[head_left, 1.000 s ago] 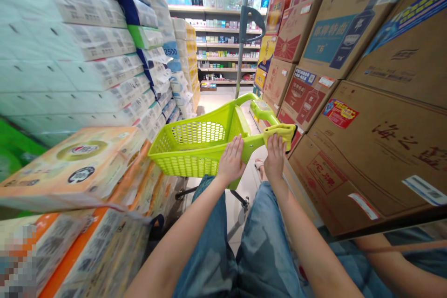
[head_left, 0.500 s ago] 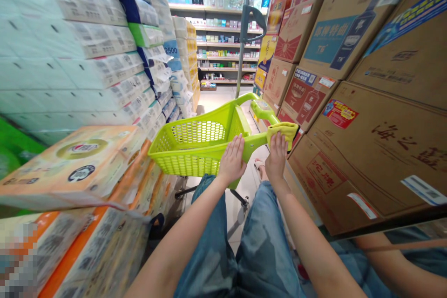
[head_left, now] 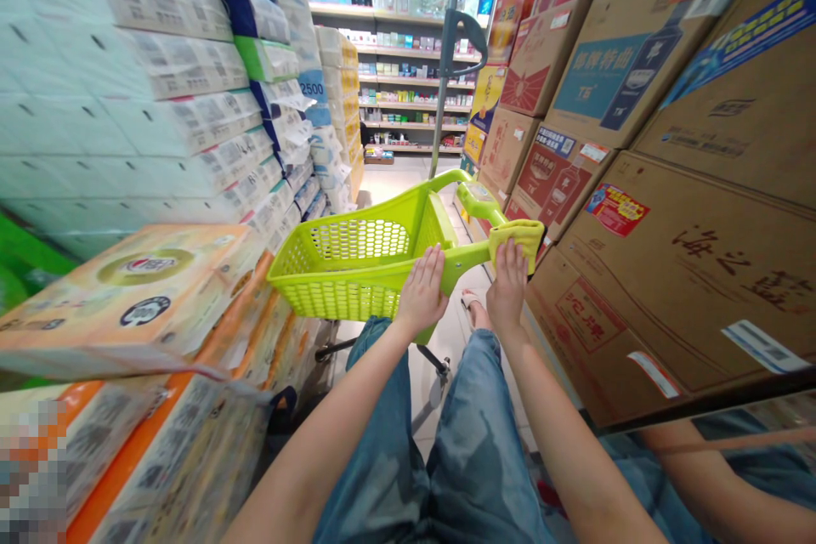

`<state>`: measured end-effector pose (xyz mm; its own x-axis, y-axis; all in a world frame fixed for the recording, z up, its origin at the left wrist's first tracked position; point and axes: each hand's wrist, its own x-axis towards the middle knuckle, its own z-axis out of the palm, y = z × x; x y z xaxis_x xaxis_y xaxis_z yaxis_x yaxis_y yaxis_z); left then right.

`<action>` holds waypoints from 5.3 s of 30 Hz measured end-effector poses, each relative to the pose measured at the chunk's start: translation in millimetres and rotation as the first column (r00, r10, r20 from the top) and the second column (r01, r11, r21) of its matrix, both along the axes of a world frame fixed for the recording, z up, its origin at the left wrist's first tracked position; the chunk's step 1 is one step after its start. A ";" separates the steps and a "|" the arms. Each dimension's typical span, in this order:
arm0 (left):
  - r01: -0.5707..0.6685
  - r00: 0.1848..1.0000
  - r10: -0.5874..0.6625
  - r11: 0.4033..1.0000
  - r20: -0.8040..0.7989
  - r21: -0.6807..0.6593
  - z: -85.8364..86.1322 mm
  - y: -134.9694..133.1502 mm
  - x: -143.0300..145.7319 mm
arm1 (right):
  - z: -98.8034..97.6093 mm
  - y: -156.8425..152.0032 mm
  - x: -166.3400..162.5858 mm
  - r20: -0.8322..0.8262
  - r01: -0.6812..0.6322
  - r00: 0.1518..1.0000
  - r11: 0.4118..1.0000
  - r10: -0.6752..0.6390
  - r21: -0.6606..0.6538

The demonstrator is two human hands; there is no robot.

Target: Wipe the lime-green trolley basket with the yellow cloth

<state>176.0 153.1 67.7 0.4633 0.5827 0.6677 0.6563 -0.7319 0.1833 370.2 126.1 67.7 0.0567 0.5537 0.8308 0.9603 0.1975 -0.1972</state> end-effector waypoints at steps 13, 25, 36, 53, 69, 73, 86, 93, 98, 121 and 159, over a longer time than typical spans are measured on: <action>0.002 1.000 -0.002 1.000 -0.012 0.001 -2.4 0.9 -3.1 | -27.0 -9.9 -42.0 0.164 -0.065 0.983 0.989 0.087 -0.135; -0.010 1.000 0.010 1.000 -0.014 0.001 -2.1 0.3 -4.5 | -18.5 -10.2 -49.8 0.031 -0.062 0.997 0.993 0.065 -0.105; -0.012 0.999 0.013 1.000 -0.042 0.012 -1.1 -0.8 -13.4 | -8.3 -12.4 -9.6 0.079 0.032 0.996 0.999 -0.031 -0.011; -0.015 0.999 0.016 0.999 -0.038 0.041 -2.7 -0.8 -14.7 | -6.8 -11.2 -9.0 0.075 0.027 0.997 0.999 -0.026 -0.019; -0.009 1.000 0.010 0.999 -0.018 0.036 -3.3 -2.8 -14.1 | -8.3 -11.8 -16.7 0.149 0.013 0.989 0.999 -0.008 -0.032; -0.013 1.000 0.013 0.999 -0.003 0.033 -4.2 -2.7 -12.8 | -2.4 -9.7 -18.8 0.043 0.045 0.998 0.999 -0.045 -0.003; -0.012 1.000 0.013 1.000 -0.012 0.028 -3.7 -3.4 -13.8 | -4.5 -14.4 -14.1 0.108 0.001 0.994 1.000 0.002 -0.031; -0.005 1.000 0.006 1.000 -0.006 0.025 -5.2 -2.9 -14.0 | -12.2 -16.0 -46.3 0.107 -0.033 0.993 0.996 0.042 -0.082; -0.001 1.000 0.001 1.000 -0.020 0.017 -4.1 -4.0 -15.6 | -22.2 -19.8 -52.5 0.246 -0.123 0.956 0.981 0.158 -0.152; 0.013 1.000 -0.012 1.000 -0.013 0.025 -3.2 -3.0 -16.4 | 7.8 -10.2 -8.2 0.012 0.064 0.998 0.997 -0.064 0.041; 0.006 1.000 -0.006 1.000 -0.008 0.026 -3.4 -2.4 -15.4 | 1.1 -14.2 -19.7 -0.030 0.041 0.999 0.999 -0.041 0.003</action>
